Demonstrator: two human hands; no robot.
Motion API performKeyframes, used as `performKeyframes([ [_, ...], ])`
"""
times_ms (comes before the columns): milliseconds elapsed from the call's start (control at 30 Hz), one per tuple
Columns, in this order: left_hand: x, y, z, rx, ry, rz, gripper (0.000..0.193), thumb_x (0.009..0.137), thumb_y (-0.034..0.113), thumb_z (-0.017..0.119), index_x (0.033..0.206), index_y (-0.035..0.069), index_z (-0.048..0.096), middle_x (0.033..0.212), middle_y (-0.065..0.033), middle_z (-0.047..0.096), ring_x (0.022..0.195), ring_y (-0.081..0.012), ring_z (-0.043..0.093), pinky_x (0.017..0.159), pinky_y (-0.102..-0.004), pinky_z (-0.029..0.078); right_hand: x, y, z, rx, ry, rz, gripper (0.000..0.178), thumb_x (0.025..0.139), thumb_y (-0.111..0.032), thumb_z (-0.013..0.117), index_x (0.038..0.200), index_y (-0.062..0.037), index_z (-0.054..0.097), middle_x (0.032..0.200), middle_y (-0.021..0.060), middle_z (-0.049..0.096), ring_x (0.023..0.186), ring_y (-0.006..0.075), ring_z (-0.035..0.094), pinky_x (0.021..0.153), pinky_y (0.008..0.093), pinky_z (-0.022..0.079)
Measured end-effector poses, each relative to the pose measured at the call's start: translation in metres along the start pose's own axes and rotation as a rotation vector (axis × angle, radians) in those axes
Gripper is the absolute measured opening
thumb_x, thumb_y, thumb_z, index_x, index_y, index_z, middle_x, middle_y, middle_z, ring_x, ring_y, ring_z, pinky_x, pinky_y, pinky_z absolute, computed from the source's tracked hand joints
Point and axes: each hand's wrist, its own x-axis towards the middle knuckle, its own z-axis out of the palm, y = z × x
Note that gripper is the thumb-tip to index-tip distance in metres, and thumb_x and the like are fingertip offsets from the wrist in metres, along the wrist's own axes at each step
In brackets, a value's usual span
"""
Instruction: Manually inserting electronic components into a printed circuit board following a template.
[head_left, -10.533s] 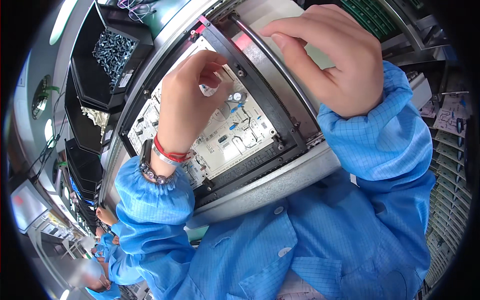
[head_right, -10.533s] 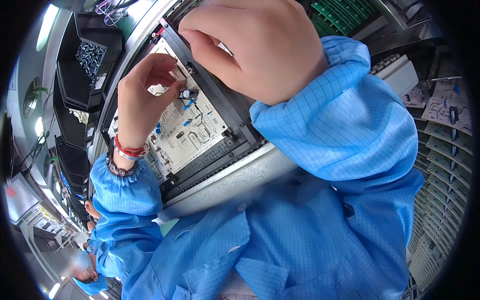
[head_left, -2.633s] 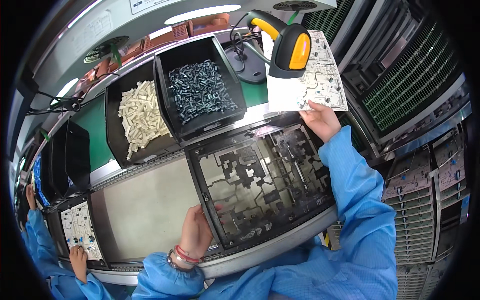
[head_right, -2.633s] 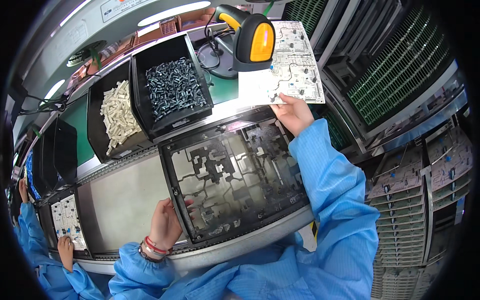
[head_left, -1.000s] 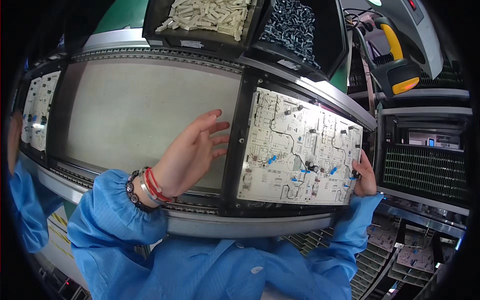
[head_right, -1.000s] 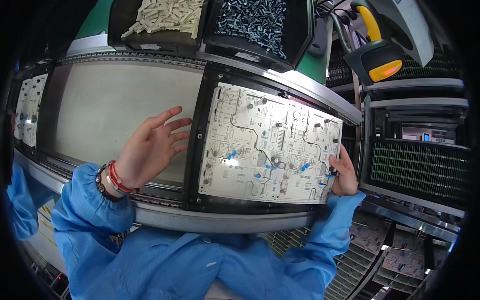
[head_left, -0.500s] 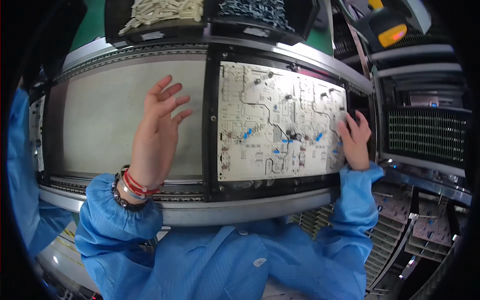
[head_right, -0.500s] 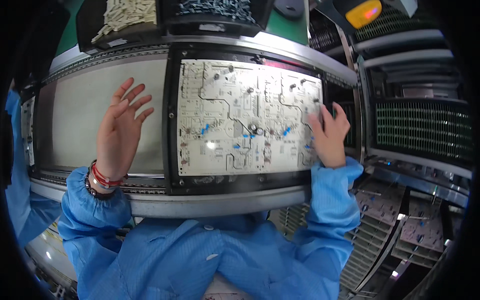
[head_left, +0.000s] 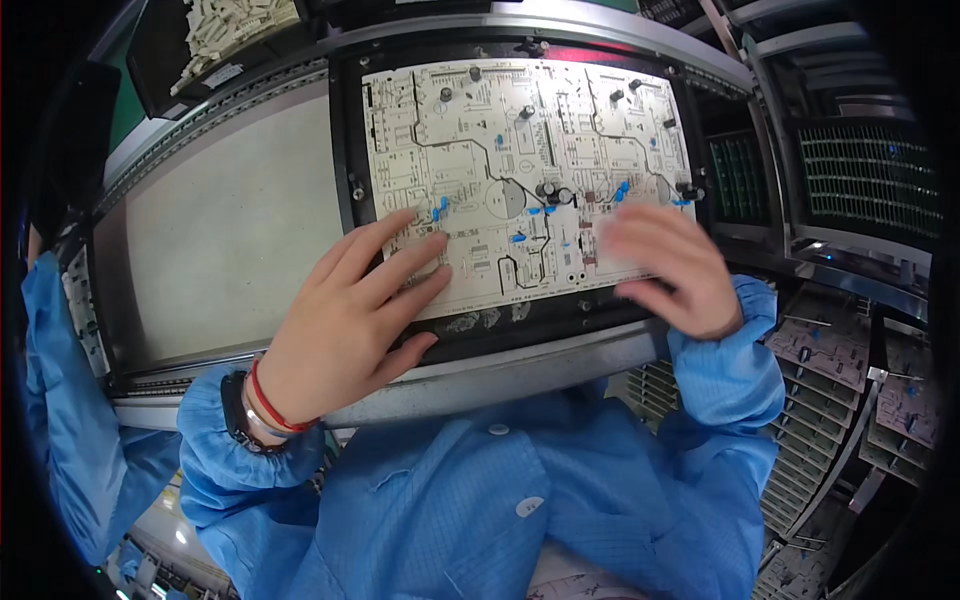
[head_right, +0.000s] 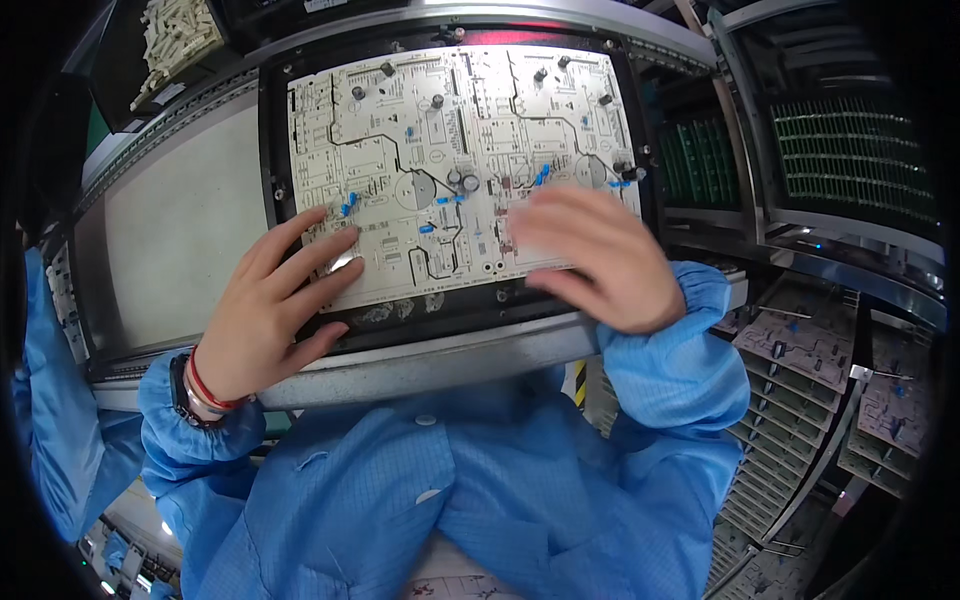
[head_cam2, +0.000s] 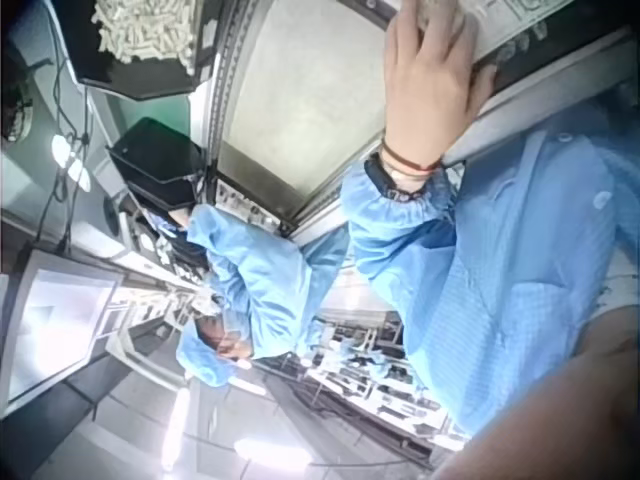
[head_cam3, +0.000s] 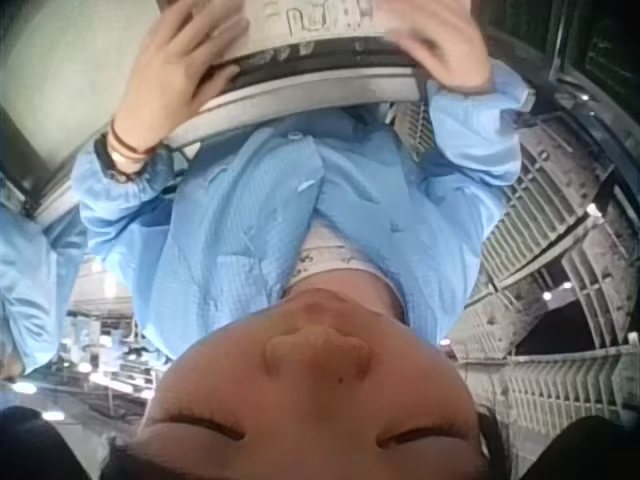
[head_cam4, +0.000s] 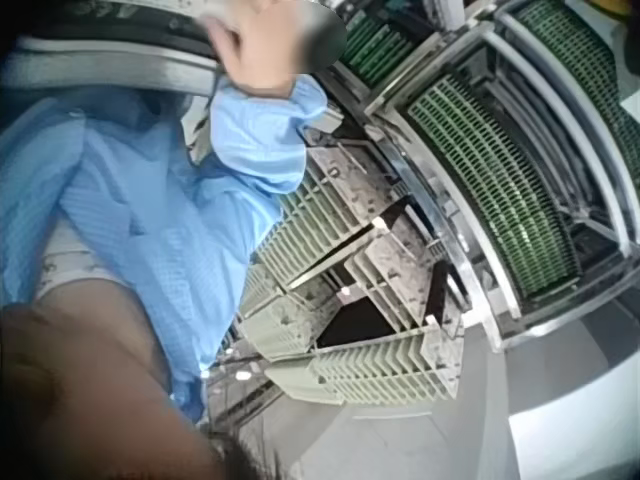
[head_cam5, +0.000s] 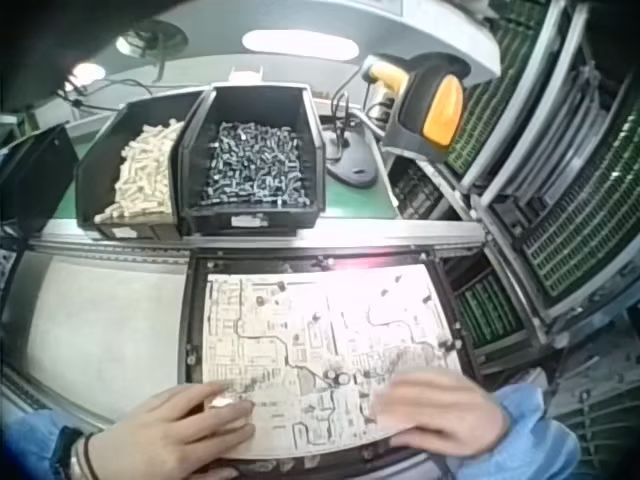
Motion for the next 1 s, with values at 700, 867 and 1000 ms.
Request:
performKeyframes([
  [700,0.028,-0.019,-0.020,0.256,-0.102,0.314,0.040,0.055,0.028,0.070,0.089,0.008,0.064,0.109,-0.0024,0.064,0.093,-0.0240,0.057,0.074,-0.0340,0.046,0.026,0.017,0.025,-0.179,0.121,-0.450,0.017,0.065,-0.019,0.070,0.080,-0.0126,0.066,0.090,-0.0002,0.063,0.093,0.0193,0.057,0.084,0.0370,0.044],
  [867,0.039,-0.009,-0.028,0.252,-0.179,0.279,0.042,0.055,0.027,0.072,0.090,0.006,0.065,0.107,-0.0040,0.064,0.092,-0.0245,0.058,0.077,-0.0356,0.046,-0.005,0.033,-0.009,0.087,0.294,-0.394,0.020,0.074,-0.017,0.070,0.090,-0.0074,0.068,0.094,0.0022,0.064,0.096,0.0217,0.057,0.084,0.0380,0.045],
  [1000,0.039,-0.002,-0.045,0.094,-0.169,0.178,0.034,0.063,0.014,0.073,0.095,0.005,0.065,0.103,-0.0069,0.064,0.097,-0.0267,0.057,0.081,-0.0369,0.046,-0.061,0.049,-0.025,0.084,0.219,-0.097,0.038,0.073,-0.017,0.071,0.109,-0.0079,0.065,0.110,0.0068,0.061,0.106,0.0281,0.053,0.091,0.0408,0.041],
])
